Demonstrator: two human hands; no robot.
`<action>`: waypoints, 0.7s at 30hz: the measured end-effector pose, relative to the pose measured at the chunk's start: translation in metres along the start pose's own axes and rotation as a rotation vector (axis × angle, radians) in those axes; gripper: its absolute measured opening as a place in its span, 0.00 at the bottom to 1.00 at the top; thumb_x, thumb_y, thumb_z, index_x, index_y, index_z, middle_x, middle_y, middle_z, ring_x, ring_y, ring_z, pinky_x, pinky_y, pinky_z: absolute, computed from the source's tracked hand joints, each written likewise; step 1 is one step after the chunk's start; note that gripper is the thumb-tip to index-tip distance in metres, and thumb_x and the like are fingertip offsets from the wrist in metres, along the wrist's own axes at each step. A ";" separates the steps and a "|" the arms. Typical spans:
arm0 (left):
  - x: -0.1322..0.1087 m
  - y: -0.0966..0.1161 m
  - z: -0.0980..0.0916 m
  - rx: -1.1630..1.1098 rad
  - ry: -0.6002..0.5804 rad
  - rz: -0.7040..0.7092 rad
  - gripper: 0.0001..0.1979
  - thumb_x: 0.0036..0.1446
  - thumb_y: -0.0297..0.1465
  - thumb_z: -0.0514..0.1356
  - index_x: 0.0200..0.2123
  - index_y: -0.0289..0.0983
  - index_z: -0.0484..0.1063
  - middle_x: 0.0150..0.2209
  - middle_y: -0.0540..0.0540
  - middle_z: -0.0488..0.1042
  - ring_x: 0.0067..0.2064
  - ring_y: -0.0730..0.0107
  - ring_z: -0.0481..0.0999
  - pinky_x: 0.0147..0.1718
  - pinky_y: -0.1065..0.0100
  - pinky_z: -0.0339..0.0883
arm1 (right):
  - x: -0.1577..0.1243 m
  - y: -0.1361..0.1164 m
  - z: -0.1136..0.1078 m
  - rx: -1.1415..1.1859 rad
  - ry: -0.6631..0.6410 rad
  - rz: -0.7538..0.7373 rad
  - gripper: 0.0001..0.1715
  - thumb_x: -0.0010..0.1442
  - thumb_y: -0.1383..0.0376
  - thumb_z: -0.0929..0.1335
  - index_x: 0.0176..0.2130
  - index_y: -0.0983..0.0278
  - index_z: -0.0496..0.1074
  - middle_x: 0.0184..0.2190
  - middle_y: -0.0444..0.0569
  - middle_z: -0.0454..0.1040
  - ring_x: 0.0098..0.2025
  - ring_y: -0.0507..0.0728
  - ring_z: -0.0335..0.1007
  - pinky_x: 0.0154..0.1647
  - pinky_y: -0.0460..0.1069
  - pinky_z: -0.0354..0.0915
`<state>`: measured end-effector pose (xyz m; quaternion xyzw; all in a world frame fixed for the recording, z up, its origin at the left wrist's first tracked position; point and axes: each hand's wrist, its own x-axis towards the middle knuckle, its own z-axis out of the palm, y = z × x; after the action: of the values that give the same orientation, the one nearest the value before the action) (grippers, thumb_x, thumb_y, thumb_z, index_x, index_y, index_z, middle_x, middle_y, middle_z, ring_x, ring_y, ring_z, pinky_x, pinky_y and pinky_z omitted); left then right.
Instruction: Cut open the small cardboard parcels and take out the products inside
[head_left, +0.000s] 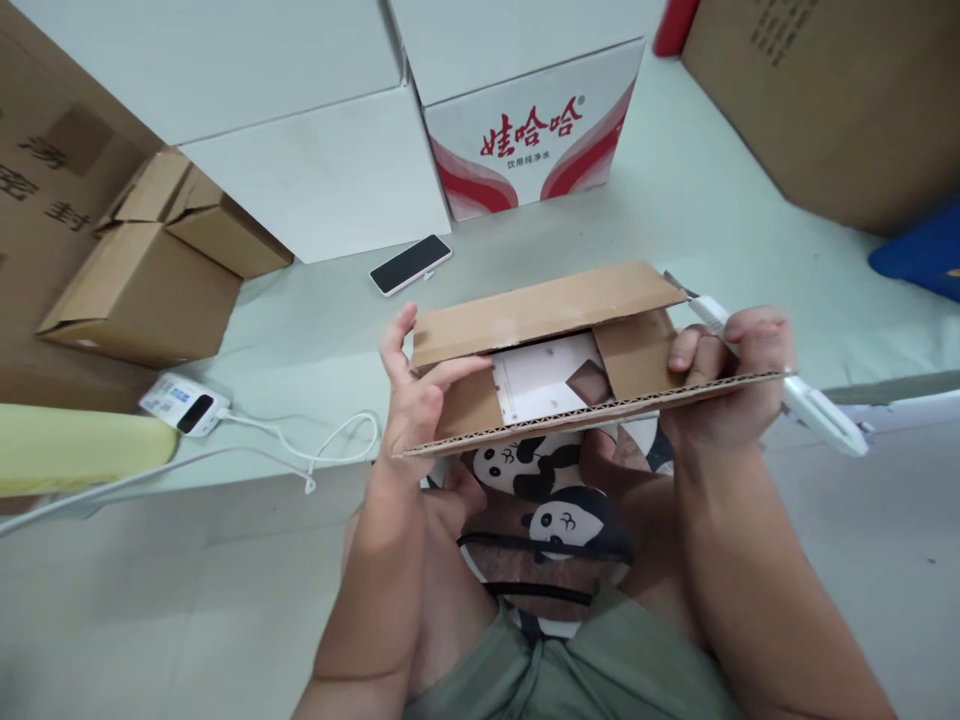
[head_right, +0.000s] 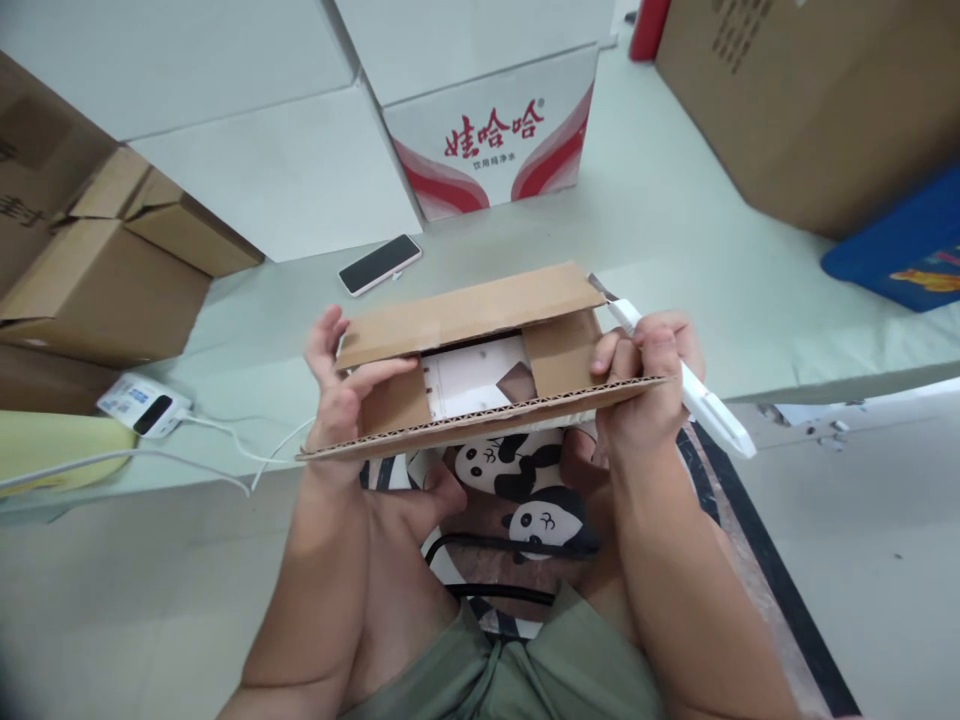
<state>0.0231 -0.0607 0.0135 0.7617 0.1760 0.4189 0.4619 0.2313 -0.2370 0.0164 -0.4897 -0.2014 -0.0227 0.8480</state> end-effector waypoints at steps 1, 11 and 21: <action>0.000 0.001 0.002 0.026 0.002 0.013 0.25 0.61 0.57 0.57 0.39 0.44 0.83 0.64 0.46 0.59 0.70 0.44 0.58 0.72 0.43 0.55 | 0.000 0.000 0.000 0.009 -0.007 -0.005 0.26 0.57 0.48 0.73 0.26 0.59 0.58 0.16 0.32 0.47 0.13 0.46 0.41 0.18 0.48 0.56; 0.013 -0.006 -0.012 0.174 0.069 0.137 0.24 0.54 0.52 0.67 0.47 0.44 0.84 0.47 0.43 0.64 0.55 0.54 0.67 0.62 0.52 0.68 | -0.002 -0.002 0.002 0.027 -0.051 0.011 0.29 0.58 0.44 0.73 0.27 0.58 0.58 0.14 0.31 0.44 0.13 0.48 0.47 0.17 0.48 0.59; 0.031 0.011 0.004 0.263 0.438 0.164 0.10 0.55 0.24 0.66 0.32 0.44 0.87 0.26 0.53 0.79 0.30 0.72 0.75 0.31 0.67 0.66 | -0.006 -0.003 0.000 0.094 -0.172 -0.007 0.22 0.64 0.49 0.70 0.27 0.59 0.64 0.11 0.31 0.46 0.13 0.47 0.45 0.17 0.47 0.58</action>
<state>0.0430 -0.0485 0.0368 0.7182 0.2623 0.5833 0.2741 0.2255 -0.2392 0.0166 -0.4490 -0.2757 0.0260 0.8495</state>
